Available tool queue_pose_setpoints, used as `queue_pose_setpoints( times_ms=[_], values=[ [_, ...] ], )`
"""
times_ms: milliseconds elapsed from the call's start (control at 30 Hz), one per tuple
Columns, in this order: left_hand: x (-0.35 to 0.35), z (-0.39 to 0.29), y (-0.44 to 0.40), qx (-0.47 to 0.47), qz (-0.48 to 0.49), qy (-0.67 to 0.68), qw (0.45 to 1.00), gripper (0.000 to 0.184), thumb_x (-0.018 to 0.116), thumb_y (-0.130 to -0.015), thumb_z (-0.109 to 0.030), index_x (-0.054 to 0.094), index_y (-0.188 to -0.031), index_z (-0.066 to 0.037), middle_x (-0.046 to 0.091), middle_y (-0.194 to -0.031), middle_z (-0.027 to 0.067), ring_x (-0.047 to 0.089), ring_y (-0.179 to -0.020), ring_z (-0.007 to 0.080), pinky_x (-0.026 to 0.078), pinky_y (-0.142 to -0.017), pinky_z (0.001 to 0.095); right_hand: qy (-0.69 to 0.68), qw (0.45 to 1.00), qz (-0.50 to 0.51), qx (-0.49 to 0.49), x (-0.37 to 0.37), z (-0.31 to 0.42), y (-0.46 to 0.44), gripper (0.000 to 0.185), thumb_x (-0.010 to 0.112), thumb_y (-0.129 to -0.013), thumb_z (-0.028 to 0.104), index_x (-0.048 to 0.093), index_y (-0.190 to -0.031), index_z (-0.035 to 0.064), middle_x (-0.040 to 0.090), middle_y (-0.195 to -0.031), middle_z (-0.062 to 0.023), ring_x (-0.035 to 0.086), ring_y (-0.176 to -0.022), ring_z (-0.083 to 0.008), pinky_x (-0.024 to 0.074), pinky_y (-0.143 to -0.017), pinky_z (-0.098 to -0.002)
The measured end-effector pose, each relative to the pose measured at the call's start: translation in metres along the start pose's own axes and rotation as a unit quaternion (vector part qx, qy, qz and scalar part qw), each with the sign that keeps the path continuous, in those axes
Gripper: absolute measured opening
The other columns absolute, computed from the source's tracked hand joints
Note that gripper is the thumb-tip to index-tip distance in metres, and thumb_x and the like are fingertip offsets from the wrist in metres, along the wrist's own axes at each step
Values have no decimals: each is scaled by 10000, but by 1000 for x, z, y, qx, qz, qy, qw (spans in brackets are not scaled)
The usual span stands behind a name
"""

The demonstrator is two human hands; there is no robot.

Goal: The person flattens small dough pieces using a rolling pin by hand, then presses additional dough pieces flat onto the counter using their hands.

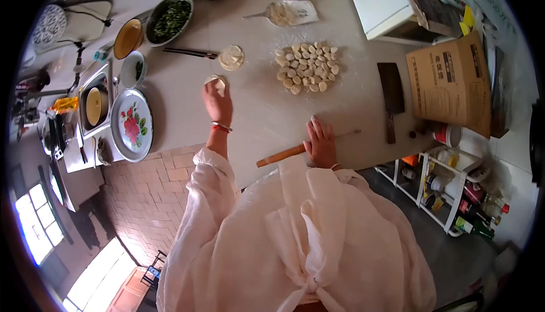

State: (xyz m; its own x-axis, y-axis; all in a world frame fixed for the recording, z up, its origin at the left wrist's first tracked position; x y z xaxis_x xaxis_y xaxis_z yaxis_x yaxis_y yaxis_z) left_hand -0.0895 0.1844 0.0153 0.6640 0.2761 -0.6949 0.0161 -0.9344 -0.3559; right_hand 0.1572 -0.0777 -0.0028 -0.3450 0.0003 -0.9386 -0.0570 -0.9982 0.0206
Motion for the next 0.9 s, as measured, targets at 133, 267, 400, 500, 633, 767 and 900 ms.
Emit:
queue_pose_setpoints(
  times_ms=[133, 267, 400, 500, 633, 767, 900],
  values=[
    [83, -102, 67, 141, 294, 95, 940, 274, 646, -857, -117, 629, -1130, -119, 627, -1135, 95, 599, -1057, 301, 512, -874, 401, -7, 1000, -7, 18, -5, 0, -4, 590, 595, -899, 292, 438, -1397, 18, 353, -1522, -147, 314, -1414, -289, 217, -1146, -528],
    [125, -151, 90, 272, 325, -50, 904, 349, 598, -827, -69, 599, -1175, -95, 567, -1257, 71, 531, -1156, 275, 464, -947, 398, -5, 1000, -22, 18, -5, 0, -3, 593, 605, -887, 284, 441, -1396, 27, 362, -1514, -148, 325, -1406, -299, 222, -1143, -536],
    [108, -146, 123, 433, 256, -71, 861, 317, 577, -819, -102, 598, -1136, -93, 575, -1115, 91, 546, -1076, 261, 462, -898, 399, -69, 997, -44, 10, 6, -7, 3, 595, 605, -884, 277, 431, -1405, 46, 361, -1512, -153, 323, -1404, -319, 217, -1141, -550],
    [79, -125, 153, 347, 356, -71, 865, 268, 642, -811, -151, 594, -1066, -80, 570, -1076, 83, 539, -1046, 267, 458, -879, 399, -75, 997, -17, 15, 2, -8, 7, 595, 604, -885, 262, 421, -1410, 51, 356, -1514, -161, 321, -1402, -336, 208, -1140, -561],
    [42, -119, 150, 152, 372, -39, 915, 324, 672, -838, -227, 559, -1104, -80, 533, -1168, 103, 483, -1145, 293, 411, -950, 412, -41, 999, -26, -9, -2, -8, 14, 576, 609, -883, 247, 442, -1395, 45, 361, -1513, -158, 312, -1410, -333, 208, -1138, -563],
    [59, -145, 136, 163, 294, -23, 941, 538, 664, -860, -296, 477, -1301, -51, 441, -1402, 126, 356, -1349, 324, 273, -1123, 484, -34, 999, -30, -19, -5, -7, 16, 563, 616, -881, 257, 465, -1380, 46, 370, -1510, -155, 323, -1409, -322, 206, -1139, -575],
    [110, -159, 154, 263, 386, -91, 880, 782, 615, -882, -403, 305, -1488, -20, 288, -1563, 123, 199, -1473, 298, 121, -1188, 552, -16, 999, -28, -10, 4, -13, 15, 589, 637, -871, 289, 467, -1379, 42, 375, -1508, -163, 337, -1404, -312, 199, -1141, -592]
  ],
)
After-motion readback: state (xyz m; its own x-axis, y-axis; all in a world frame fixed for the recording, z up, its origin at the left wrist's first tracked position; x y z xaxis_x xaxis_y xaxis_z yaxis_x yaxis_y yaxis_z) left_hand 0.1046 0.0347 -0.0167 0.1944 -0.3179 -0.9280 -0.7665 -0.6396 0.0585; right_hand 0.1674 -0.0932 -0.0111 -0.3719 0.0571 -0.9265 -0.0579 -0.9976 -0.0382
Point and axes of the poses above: each hand's wrist, its own y-axis away from the middle knuckle, its own x-axis out of the palm, z = x × y, the point moved 8 cm from there along -y, towards the middle knuckle
